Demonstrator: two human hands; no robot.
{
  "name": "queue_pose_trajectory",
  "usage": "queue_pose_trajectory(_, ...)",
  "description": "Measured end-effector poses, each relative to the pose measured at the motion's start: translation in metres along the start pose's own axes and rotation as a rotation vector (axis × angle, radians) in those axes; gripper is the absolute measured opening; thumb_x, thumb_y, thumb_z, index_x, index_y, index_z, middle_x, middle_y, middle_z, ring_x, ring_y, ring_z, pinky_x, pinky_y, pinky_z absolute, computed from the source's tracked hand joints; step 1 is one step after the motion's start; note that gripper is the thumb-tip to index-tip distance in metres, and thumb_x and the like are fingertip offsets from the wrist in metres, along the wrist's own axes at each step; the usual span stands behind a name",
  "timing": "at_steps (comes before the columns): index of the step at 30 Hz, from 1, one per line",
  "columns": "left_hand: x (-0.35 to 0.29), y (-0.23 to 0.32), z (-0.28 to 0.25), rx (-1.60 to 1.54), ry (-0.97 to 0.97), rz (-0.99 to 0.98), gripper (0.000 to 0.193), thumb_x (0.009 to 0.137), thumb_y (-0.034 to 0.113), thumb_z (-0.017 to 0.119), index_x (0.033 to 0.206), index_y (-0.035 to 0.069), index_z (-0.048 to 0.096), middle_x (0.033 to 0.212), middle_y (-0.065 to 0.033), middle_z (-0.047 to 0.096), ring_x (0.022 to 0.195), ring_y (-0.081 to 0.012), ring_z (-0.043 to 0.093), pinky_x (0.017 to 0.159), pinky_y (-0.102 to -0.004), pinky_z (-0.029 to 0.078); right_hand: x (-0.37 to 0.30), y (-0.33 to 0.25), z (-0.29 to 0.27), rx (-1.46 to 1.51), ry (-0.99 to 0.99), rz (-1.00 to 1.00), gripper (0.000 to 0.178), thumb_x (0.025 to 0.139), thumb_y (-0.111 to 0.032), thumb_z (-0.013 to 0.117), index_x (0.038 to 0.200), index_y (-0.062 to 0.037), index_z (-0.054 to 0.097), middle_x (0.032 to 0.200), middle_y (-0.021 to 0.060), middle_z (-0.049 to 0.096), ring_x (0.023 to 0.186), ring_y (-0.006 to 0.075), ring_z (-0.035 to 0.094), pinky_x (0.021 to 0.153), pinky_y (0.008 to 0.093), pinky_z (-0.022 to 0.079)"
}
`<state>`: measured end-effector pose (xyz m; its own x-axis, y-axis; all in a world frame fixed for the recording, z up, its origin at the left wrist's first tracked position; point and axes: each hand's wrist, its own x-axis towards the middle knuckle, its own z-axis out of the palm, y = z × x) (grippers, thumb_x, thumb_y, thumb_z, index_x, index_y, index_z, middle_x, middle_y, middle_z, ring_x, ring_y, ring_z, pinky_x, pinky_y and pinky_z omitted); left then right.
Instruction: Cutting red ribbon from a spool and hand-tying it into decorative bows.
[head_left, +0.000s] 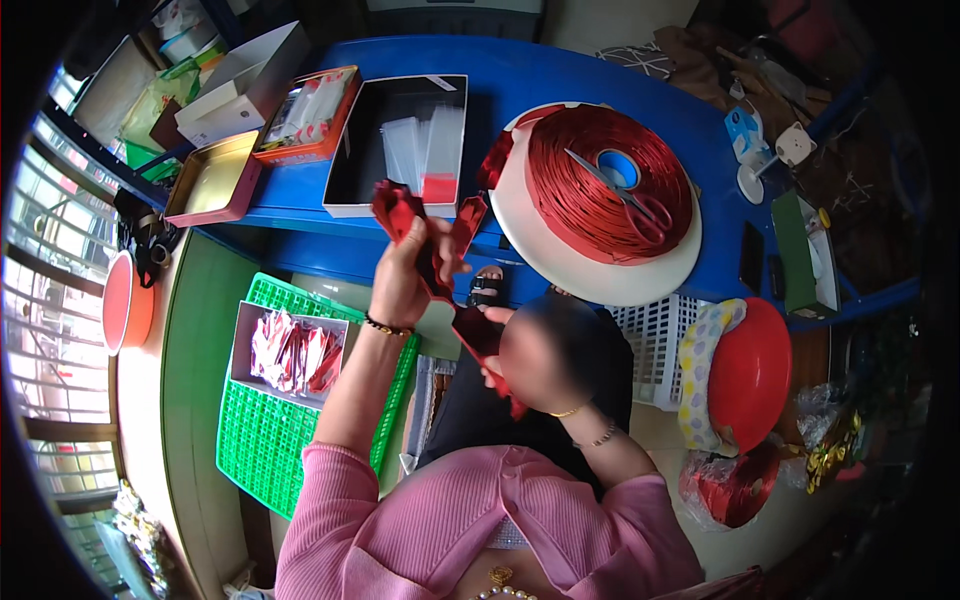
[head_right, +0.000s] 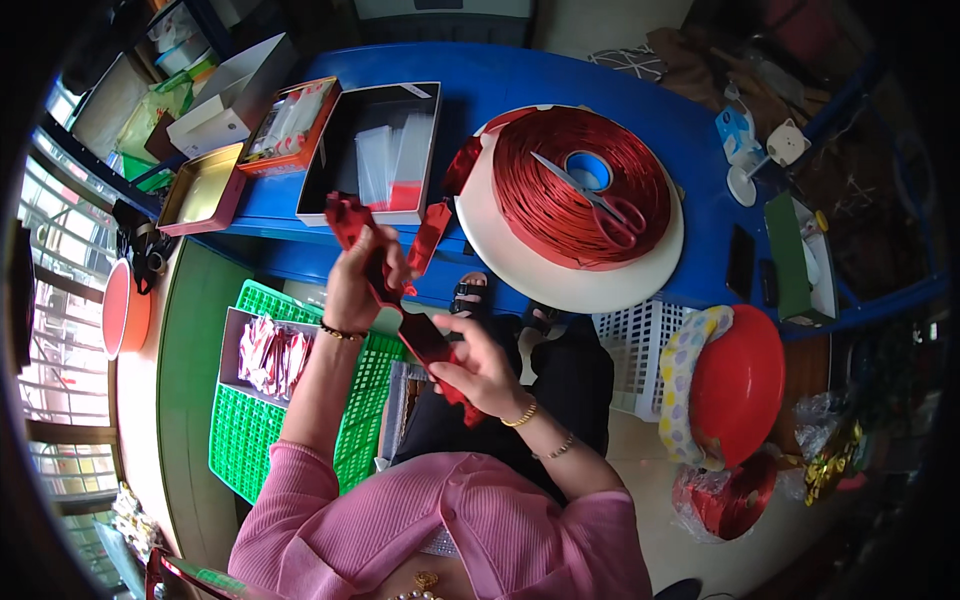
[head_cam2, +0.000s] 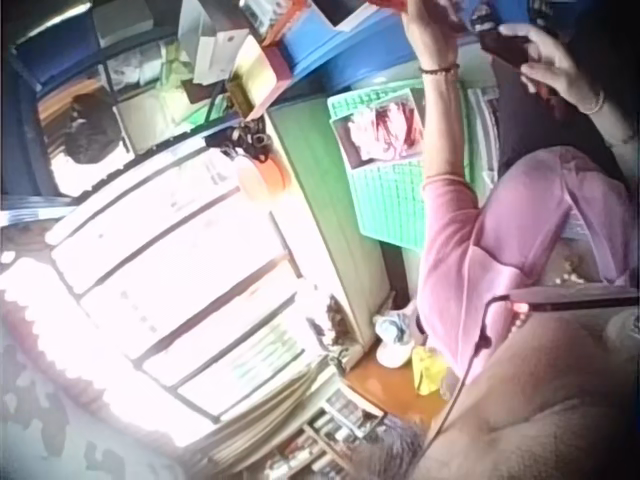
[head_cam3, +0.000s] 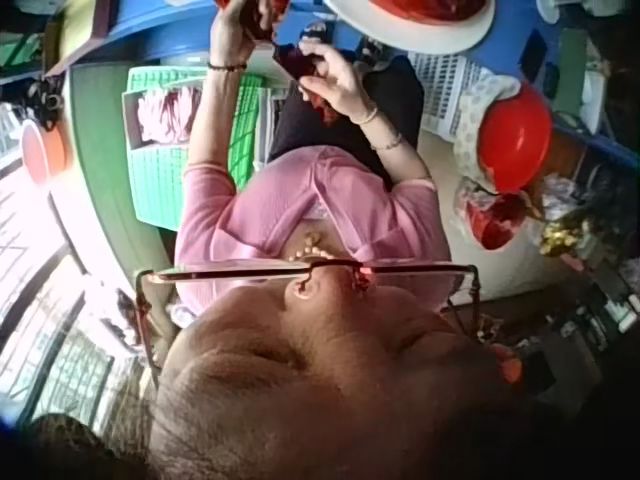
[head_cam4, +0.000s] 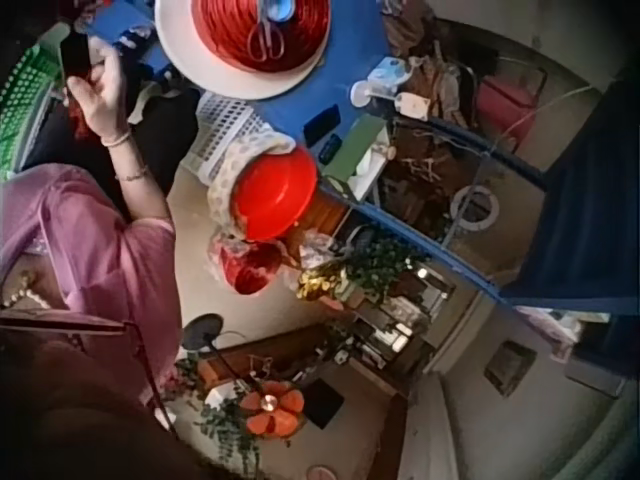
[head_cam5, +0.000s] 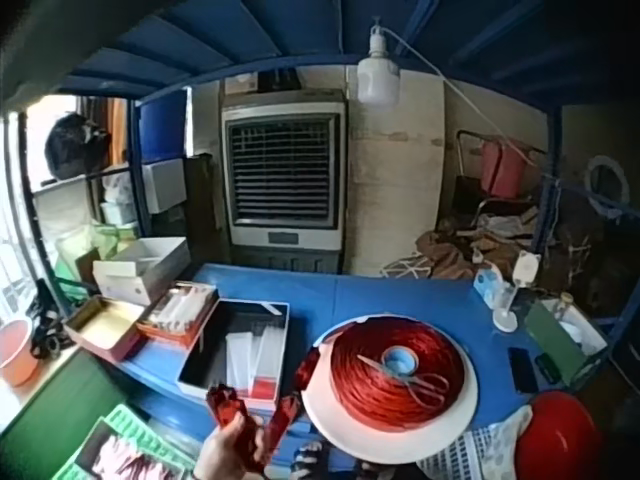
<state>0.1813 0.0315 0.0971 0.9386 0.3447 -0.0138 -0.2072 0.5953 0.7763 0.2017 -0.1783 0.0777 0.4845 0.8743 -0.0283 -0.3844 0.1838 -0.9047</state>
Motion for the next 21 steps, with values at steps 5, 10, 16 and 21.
queue_pose_trajectory(5, -0.017, -0.032, 0.013, -0.020, -0.062, -0.199, 0.046, 0.090, 0.046, 0.047, 0.102, 0.002, 0.052, 0.074, -0.0018, 0.054, 0.054, -0.0106, 0.046, 0.058, -0.0259, 0.044, 0.013, -0.056, -0.012, -0.040, 0.055, -0.179, 0.039, 0.094, -0.029, 0.044, 0.116, 0.0035, 0.046, 0.090, 0.0133, 0.058, 0.057, 0.0122, 0.052, 0.058, 0.0210, 0.044)
queue_pose_trajectory(10, -0.034, -0.048, 0.024, 0.181, -0.156, -0.260, 0.061, 0.075, 0.043, 0.070, 0.116, 0.005, 0.049, 0.101, -0.0030, 0.057, 0.083, -0.0089, 0.055, 0.068, -0.0217, 0.043, 0.040, -0.068, -0.027, -0.245, 0.091, 0.054, 0.062, 0.094, -0.050, 0.028, 0.124, 0.0032, 0.040, 0.080, 0.0116, 0.061, 0.055, 0.0107, 0.048, 0.055, 0.0204, 0.039)
queue_pose_trajectory(16, -0.055, -0.063, 0.014, 0.132, -0.056, -0.363, 0.032, 0.080, 0.022, 0.069, 0.103, 0.006, 0.054, 0.086, -0.0013, 0.058, 0.074, -0.0097, 0.054, 0.065, -0.0223, 0.043, 0.019, -0.016, -0.045, -0.366, 0.108, -0.107, 0.058, 0.090, -0.021, 0.056, 0.134, -0.0002, 0.025, 0.104, 0.0115, 0.055, 0.095, 0.0134, 0.052, 0.085, 0.0263, 0.041)
queue_pose_trajectory(21, -0.080, -0.092, 0.011, 0.120, -0.021, -0.409, 0.016, 0.086, 0.020, 0.061, 0.090, 0.006, 0.054, 0.074, -0.0019, 0.056, 0.066, -0.0114, 0.057, 0.057, -0.0246, 0.046, -0.007, 0.033, -0.043, -0.249, 0.149, 0.010, 0.073, 0.084, -0.033, 0.063, 0.134, 0.0031, 0.023, 0.115, 0.0180, 0.053, 0.092, 0.0192, 0.057, 0.079, 0.0281, 0.048)
